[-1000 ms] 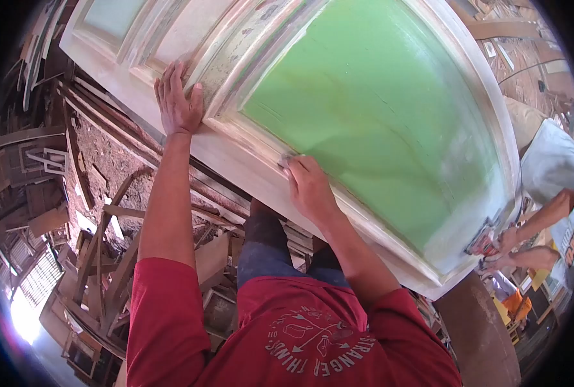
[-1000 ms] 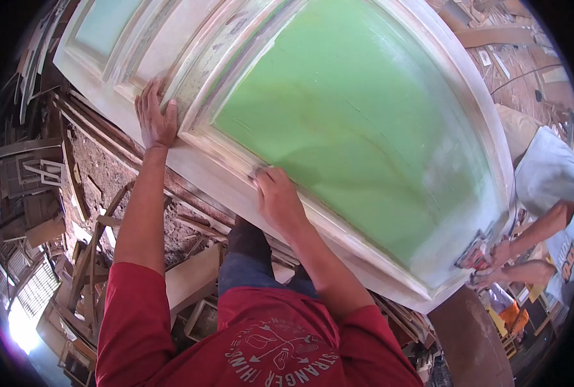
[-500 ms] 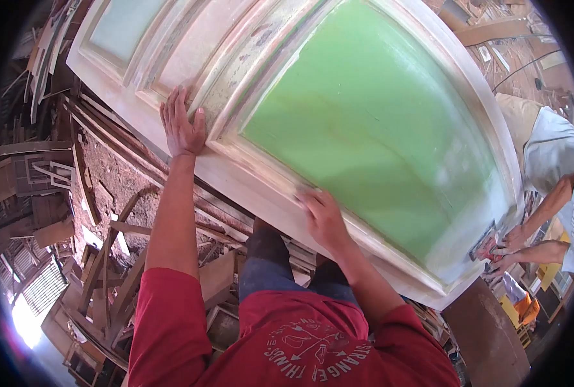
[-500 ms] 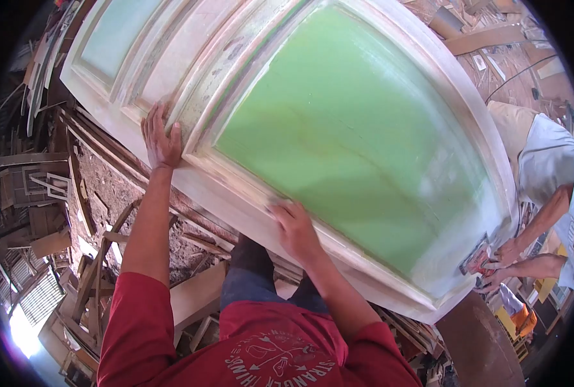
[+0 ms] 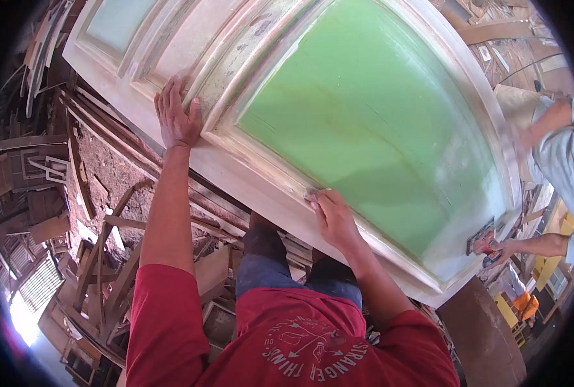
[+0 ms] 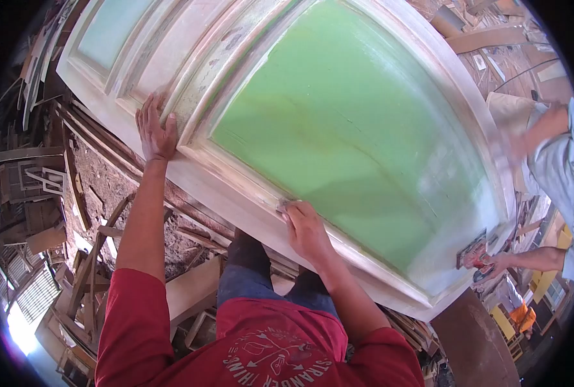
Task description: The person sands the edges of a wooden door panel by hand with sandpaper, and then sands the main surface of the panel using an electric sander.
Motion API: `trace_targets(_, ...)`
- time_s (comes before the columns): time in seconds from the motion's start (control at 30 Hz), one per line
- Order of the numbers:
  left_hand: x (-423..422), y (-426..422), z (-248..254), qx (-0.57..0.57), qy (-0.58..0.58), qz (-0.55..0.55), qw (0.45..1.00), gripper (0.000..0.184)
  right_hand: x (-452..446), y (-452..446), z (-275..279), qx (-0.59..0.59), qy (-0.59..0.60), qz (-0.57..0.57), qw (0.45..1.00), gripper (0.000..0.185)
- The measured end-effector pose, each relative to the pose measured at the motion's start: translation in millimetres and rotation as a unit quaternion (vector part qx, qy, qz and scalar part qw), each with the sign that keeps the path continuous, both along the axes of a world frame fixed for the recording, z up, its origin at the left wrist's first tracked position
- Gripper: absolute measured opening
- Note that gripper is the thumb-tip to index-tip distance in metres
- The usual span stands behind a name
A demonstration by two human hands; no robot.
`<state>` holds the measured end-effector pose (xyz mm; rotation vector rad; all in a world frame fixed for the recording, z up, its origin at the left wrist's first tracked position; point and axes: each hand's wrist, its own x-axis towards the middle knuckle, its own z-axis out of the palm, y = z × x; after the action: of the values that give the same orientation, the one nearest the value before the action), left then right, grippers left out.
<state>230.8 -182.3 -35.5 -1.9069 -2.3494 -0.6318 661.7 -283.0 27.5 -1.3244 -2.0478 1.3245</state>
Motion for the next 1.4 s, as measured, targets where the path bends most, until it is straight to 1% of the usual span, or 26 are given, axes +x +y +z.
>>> trace_targets(0.07, 1, 1, -1, 0.000, 0.000, -0.005, 1.000, 0.067, -13, 6, -1, 0.007, 0.007, 0.002, 1.000, 0.017)
trace_targets(0.13, 1, 0, 0, 0.003, 0.003, -0.008, 1.000, 0.067, -51, 20, -4, 0.023, 0.020, 0.005, 1.000, 0.017)
trace_targets(0.2, 0, 0, 2, 0.002, 0.002, -0.002, 1.000, 0.067, -51, 18, -4, 0.031, 0.018, 0.005, 0.999, 0.018)
trace_targets(0.23, 2, 0, 2, 0.000, -0.001, -0.001, 1.000, 0.067, -49, 16, -4, 0.034, 0.015, 0.004, 0.999, 0.018)
trace_targets(0.33, 0, 0, 1, 0.006, -0.006, -0.010, 1.000, 0.067, 2, -2, 4, 0.015, -0.001, -0.002, 1.000, 0.016)
trace_targets(0.43, -1, 0, -2, 0.003, -0.010, -0.003, 1.000, 0.069, 2, -2, 6, -0.008, -0.023, 0.014, 1.000, 0.020)
trace_targets(0.53, -1, 0, 0, -0.001, -0.007, -0.004, 1.000, 0.069, -51, 21, -9, 0.034, 0.040, 0.012, 0.999, 0.021)
trace_targets(0.63, 2, 0, 3, 0.006, -0.006, -0.005, 1.000, 0.069, -59, 23, -3, 0.066, 0.048, 0.012, 0.997, 0.024)
trace_targets(0.73, 0, 0, 0, 0.004, -0.007, -0.007, 1.000, 0.068, -1, -3, -2, 0.014, -0.006, 0.015, 1.000, 0.028)
trace_targets(0.83, 2, 0, 1, 0.008, -0.019, -0.001, 1.000, 0.068, 21, -11, 6, -0.012, -0.004, 0.022, 1.000, 0.035)
trace_targets(0.87, 3, -1, 2, 0.006, -0.019, -0.002, 1.000, 0.068, 13, -12, -1, 0.007, 0.010, 0.022, 1.000, 0.035)
trace_targets(0.93, 3, 0, 2, 0.008, -0.015, -0.002, 1.000, 0.068, -30, 4, -7, 0.049, 0.040, 0.025, 0.998, 0.037)
trace_targets(1.03, 2, 0, 3, 0.017, -0.019, -0.006, 1.000, 0.068, -61, 12, 4, 0.036, 0.025, 0.019, 0.999, 0.042)
trace_targets(1.13, 0, 0, 0, 0.017, -0.016, -0.010, 1.000, 0.068, -9, -15, 2, 0.060, -0.025, 0.041, 0.997, 0.045)
trace_targets(1.23, 1, 0, 0, 0.011, -0.018, 0.003, 1.000, 0.068, 21, -30, 15, 0.043, -0.049, 0.034, 0.997, 0.049)
trace_targets(1.33, -2, 0, -2, 0.010, -0.010, -0.004, 1.000, 0.068, -17, -16, -3, 0.097, -0.029, 0.047, 0.994, 0.051)
trace_targets(1.4, -1, 0, -1, 0.013, -0.011, -0.003, 1.000, 0.067, -47, -3, 0, 0.081, -0.020, 0.034, 0.996, 0.053)
